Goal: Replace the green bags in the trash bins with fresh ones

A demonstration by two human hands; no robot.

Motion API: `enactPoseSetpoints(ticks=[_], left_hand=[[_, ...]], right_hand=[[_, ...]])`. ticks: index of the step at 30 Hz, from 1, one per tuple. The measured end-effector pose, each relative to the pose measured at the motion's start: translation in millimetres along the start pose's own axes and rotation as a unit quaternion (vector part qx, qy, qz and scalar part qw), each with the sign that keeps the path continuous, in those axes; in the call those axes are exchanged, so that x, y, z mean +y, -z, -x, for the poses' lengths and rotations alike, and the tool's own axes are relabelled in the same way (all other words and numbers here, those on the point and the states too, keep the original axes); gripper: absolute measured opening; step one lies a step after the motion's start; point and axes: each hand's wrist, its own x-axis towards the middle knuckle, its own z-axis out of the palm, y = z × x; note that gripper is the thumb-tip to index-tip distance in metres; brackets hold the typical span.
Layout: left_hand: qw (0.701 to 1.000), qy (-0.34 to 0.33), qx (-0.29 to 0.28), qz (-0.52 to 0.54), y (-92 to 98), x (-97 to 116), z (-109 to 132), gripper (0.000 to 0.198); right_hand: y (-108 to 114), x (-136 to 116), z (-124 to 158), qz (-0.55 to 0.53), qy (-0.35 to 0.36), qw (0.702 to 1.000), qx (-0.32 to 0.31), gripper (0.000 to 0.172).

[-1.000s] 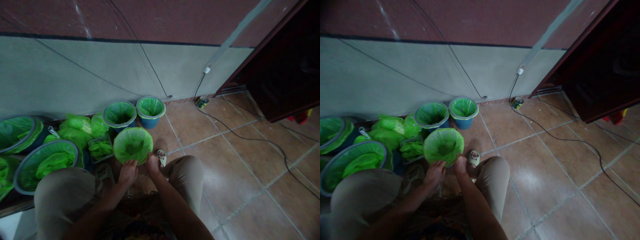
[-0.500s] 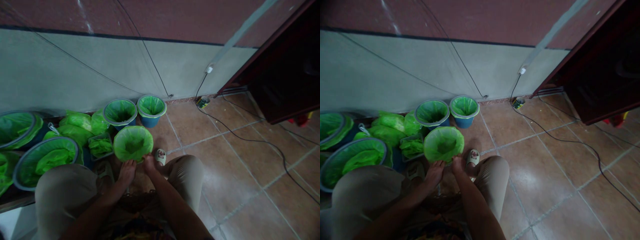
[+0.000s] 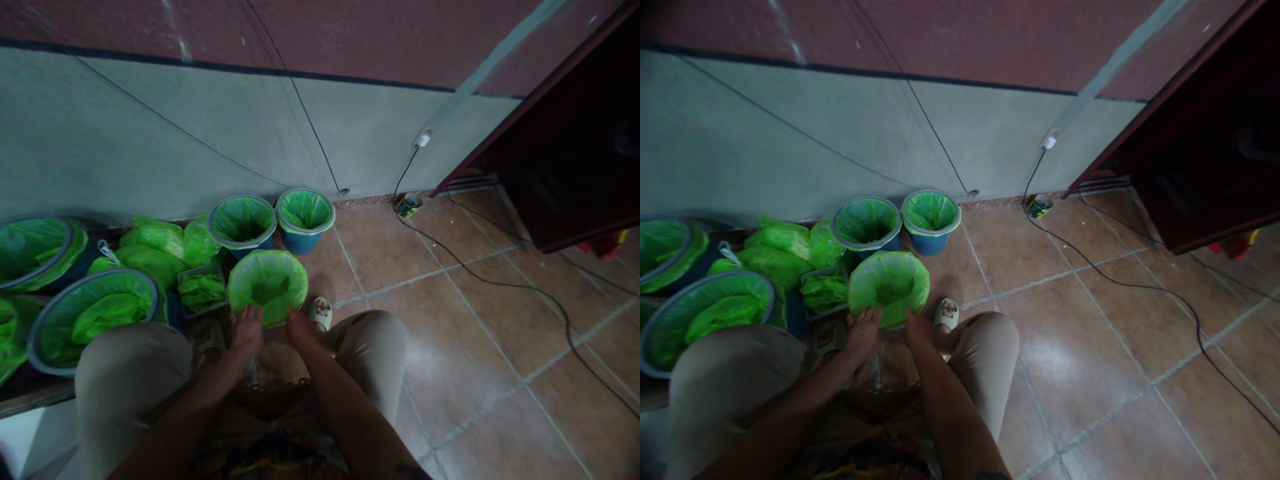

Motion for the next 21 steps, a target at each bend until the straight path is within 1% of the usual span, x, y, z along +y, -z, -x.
enactPoseSetpoints(ticks=[2,3,4,6,7,9,11,13,16,21], left_hand=[[0.999,-0.002,0.034,0.002,14.1,-2,4,0.056],[0.999,0.002,0.049,-0.001,20.7,-4,6,0.053],[0.998,0.007,0.055,-0.004,26.1,-7,9,0.048],[0.999,0.013,0.035,-0.009,31.3,-13,14,0.037],[1.0,0.007,0.014,-0.008,30.8,-15,16,0.033],[1.0,-0.017,-0.022,0.0,25.3,-19,19,0.033],[0.999,-0.038,-0.031,0.013,17.1,-21,20,0.035],[0.998,-0.05,-0.022,0.025,10.4,-21,19,0.036],[0.998,-0.056,-0.007,0.04,5.4,-21,13,0.038],[0.998,-0.043,0.001,0.037,0.9,-24,5,0.035]], right_hand=[[4,-1,5,0.016,0.015,1.0,0.01,0.058],[5,-2,8,0.027,0.027,0.999,0.019,0.059],[6,-2,12,0.04,0.043,0.998,0.031,0.055],[5,-4,19,0.066,0.081,0.993,0.048,0.042],[2,-5,22,0.077,0.103,0.99,0.051,0.035],[-4,-7,25,0.098,0.157,0.981,0.052,0.029],[-12,-11,24,0.118,0.217,0.968,0.055,0.027],[-18,-14,21,0.133,0.255,0.956,0.057,0.026],[-22,-17,16,0.138,0.258,0.954,0.061,0.025],[-19,-18,13,0.141,0.239,0.959,0.056,0.028]])
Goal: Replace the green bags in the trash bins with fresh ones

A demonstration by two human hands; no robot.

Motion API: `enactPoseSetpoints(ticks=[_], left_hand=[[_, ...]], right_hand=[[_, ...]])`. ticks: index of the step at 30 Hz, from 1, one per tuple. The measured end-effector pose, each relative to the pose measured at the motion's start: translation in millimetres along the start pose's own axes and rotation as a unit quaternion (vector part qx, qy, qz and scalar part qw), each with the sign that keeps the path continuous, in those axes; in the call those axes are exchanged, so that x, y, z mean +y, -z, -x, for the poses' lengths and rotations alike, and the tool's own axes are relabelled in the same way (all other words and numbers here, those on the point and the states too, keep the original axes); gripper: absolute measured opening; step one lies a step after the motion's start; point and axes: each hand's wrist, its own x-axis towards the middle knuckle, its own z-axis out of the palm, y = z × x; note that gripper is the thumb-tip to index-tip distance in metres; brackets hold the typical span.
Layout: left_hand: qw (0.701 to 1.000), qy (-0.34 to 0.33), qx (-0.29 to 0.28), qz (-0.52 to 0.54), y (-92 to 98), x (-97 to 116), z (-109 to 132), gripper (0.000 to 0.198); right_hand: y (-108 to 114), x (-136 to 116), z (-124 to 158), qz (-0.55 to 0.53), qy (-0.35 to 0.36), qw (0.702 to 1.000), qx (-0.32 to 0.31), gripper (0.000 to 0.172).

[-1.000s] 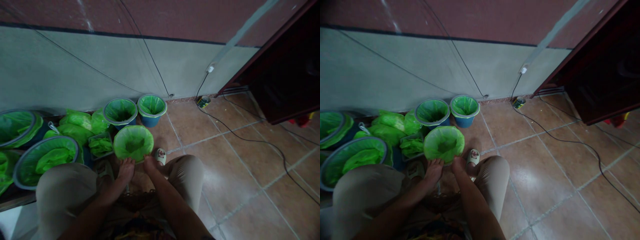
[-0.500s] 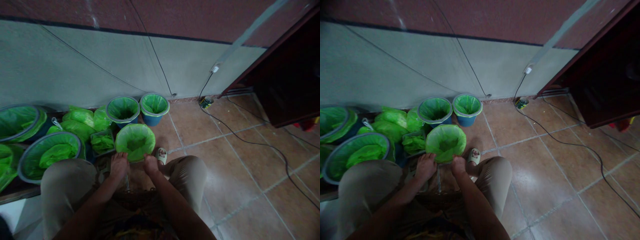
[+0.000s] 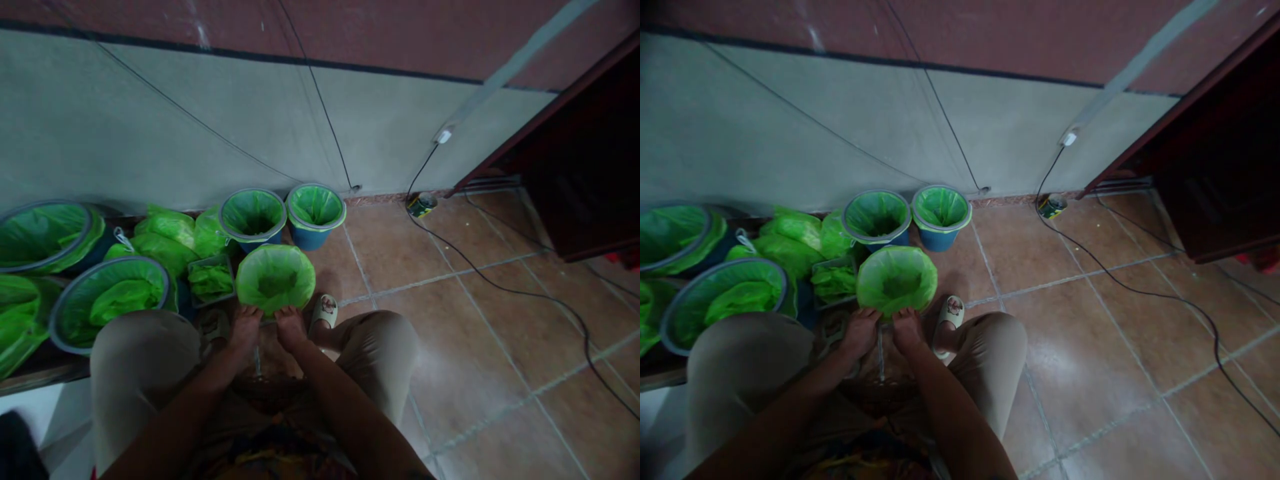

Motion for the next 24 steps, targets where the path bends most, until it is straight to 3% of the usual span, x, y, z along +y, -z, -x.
enactPoseSetpoints(ticks=[6,10,14,17,21,24], left_hand=[[1.0,0.0,-0.025,-0.006,-10.0,-2,-6,0.032],[0.999,0.005,-0.029,-0.012,-11.4,-2,-9,0.044],[1.0,0.002,0.009,-0.001,-0.1,-4,-9,0.058],[0.999,0.003,0.053,0.002,12.7,-11,-6,0.064],[0.991,0.104,0.086,0.004,20.6,-29,-6,0.051],[0.99,0.118,0.077,0.014,16.1,-39,-9,0.04]], right_hand=[[-6,5,-3,0.014,-0.009,1.0,-0.026,0.027],[-9,9,-6,0.015,-0.014,0.999,-0.039,0.031],[4,3,-4,-0.001,-0.025,1.0,0.013,0.034],[12,-7,0,-0.008,0.008,0.998,0.054,0.035],[6,-13,2,0.009,0.043,0.999,0.021,0.031],[-3,-7,-2,0.029,0.033,0.999,-0.017,0.03]])
